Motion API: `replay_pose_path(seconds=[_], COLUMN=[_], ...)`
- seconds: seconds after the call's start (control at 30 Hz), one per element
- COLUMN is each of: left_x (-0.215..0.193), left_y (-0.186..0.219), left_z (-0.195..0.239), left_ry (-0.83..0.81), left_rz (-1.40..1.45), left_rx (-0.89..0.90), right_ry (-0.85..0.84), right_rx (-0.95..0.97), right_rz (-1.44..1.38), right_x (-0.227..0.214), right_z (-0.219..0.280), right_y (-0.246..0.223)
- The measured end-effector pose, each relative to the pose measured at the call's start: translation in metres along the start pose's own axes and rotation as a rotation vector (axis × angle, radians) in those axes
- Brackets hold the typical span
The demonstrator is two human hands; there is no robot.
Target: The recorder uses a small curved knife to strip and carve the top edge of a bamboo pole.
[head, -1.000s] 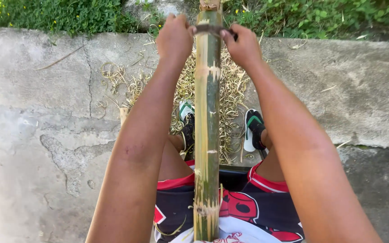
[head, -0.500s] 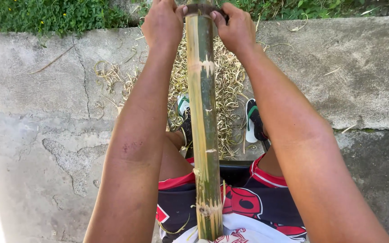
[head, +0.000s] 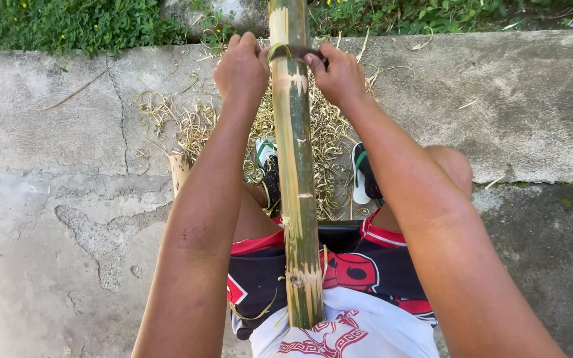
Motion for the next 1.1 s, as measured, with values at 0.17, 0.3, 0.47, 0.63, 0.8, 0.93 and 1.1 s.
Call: replay_pose_path(seconds=[0.17, 0.3, 0.47, 0.63, 0.8, 0.93, 1.1], left_x=[-0.014, -0.015, -0.021, -0.035, -0.036, -0.04, -0.052], left_y=[0.003, 0.002, -0.003, -0.008, -0.026, -0.037, -0.045], left_z=[0.028, 0.034, 0.049, 0.097, 0.139, 0.168, 0.223], left_ry=[-0.003, -0.064, -0.137, -0.013, -0.003, -0.092, -0.161], left_rz=[-0.04, -0.049, -0.096, -0.007, 0.062, 0.052, 0.009], left_rx=[0.025, -0.005, -0.027, 0.12, 0.148, 0.103, 0.115], right_ry=[-0.026, 0.022, -0.11, 0.105, 0.008, 0.069, -0.031], right_rx=[0.067, 0.036, 0.158, -0.019, 0.051, -0.083, -0.024], right_rz=[-0.031, -0.01, -0.053, 0.018, 0.022, 0.018, -0.097], right_x=[-0.003, -0.007, 0.008, -0.011, -0.014, -0.022, -0.026], right_z=[0.03, 0.037, 0.067, 0.108, 0.138, 0.166, 0.217], right_y=[-0.009, -0.016, -0.015, -0.039, -0.05, -0.07, -0.086])
Point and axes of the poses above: each hand's wrist, its own z-axis away from the middle knuckle, its own x-axis out of the palm, y = z × x, the point moved 8 cm from there along -z, towards the middle knuckle, and after that the axes turned 9 degrees about -x, right-handed, at the moved point
